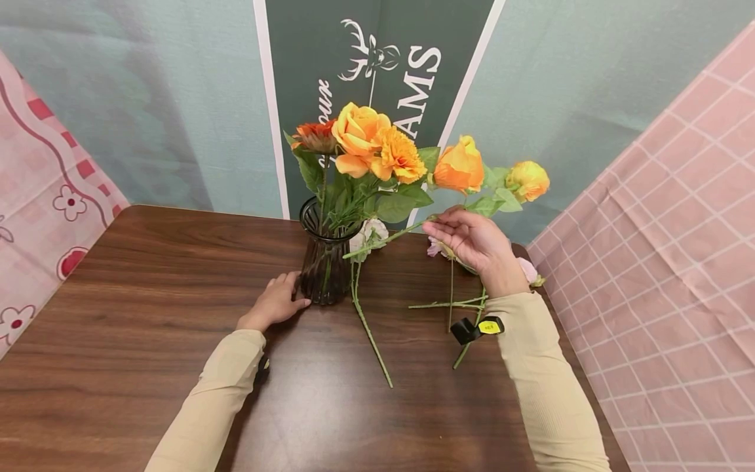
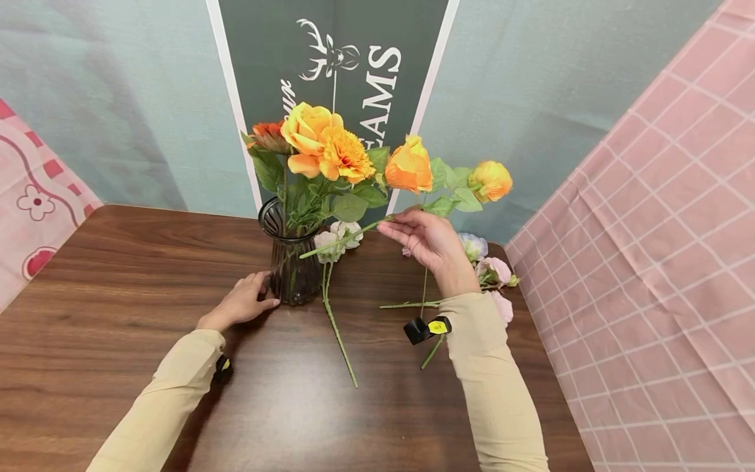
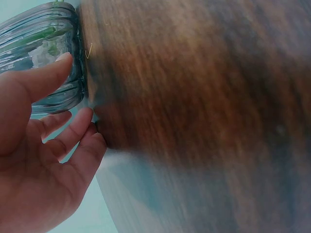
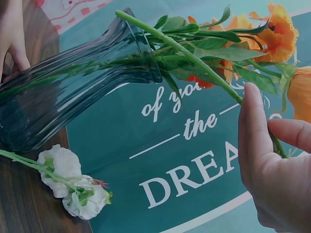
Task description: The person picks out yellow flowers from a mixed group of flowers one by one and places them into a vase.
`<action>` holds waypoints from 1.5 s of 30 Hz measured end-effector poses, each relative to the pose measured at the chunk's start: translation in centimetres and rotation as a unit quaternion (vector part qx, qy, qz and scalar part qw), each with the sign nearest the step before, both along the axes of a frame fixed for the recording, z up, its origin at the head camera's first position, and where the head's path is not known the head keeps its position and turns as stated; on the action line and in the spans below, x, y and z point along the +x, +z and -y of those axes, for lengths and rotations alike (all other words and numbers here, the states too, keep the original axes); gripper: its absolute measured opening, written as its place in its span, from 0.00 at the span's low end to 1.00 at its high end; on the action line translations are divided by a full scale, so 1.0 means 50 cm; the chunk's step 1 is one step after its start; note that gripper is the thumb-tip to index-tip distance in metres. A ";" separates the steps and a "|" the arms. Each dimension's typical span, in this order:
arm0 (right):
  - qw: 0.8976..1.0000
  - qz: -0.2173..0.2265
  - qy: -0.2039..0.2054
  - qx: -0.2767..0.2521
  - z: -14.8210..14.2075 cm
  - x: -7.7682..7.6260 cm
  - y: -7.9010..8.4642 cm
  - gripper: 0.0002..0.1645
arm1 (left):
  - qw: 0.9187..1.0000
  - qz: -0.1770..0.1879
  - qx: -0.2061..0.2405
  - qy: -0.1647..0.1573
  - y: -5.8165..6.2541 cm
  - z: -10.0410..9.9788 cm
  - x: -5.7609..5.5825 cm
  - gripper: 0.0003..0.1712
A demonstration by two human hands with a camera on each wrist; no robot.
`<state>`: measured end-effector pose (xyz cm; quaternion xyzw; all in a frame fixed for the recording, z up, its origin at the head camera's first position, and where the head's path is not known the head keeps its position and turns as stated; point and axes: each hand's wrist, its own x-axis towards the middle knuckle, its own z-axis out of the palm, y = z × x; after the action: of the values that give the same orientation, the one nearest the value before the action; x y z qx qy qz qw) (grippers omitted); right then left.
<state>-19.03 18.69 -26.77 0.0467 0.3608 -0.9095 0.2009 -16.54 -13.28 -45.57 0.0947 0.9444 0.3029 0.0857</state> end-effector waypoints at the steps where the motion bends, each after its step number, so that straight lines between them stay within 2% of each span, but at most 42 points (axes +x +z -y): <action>1: 1.000 -0.001 -0.001 -0.004 0.000 0.001 0.001 0.19 | 1.000 0.000 0.000 -0.001 0.000 0.000 0.000 0.37; 13: 1.000 -0.001 -0.022 -0.017 0.006 0.002 0.010 0.18 | 1.000 0.001 0.004 -0.003 -0.006 0.001 -0.001 0.37; 29: 0.999 -0.023 -0.020 -0.026 0.003 0.000 0.013 0.18 | 1.000 0.006 0.004 -0.002 -0.009 0.002 -0.001 0.37; 36: 0.999 -0.026 -0.012 -0.037 0.006 -0.002 0.011 0.19 | 1.000 0.008 0.003 -0.002 -0.011 0.002 -0.002 0.37; 45: 0.999 -0.039 0.005 -0.023 0.008 -0.005 0.014 0.20 | 1.000 0.003 0.002 -0.004 -0.010 0.003 -0.004 0.37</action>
<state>-19.28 18.29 -26.08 0.0044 0.3472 -0.9178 0.1925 -16.73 -13.40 -46.07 0.0976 0.9431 0.3050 0.0895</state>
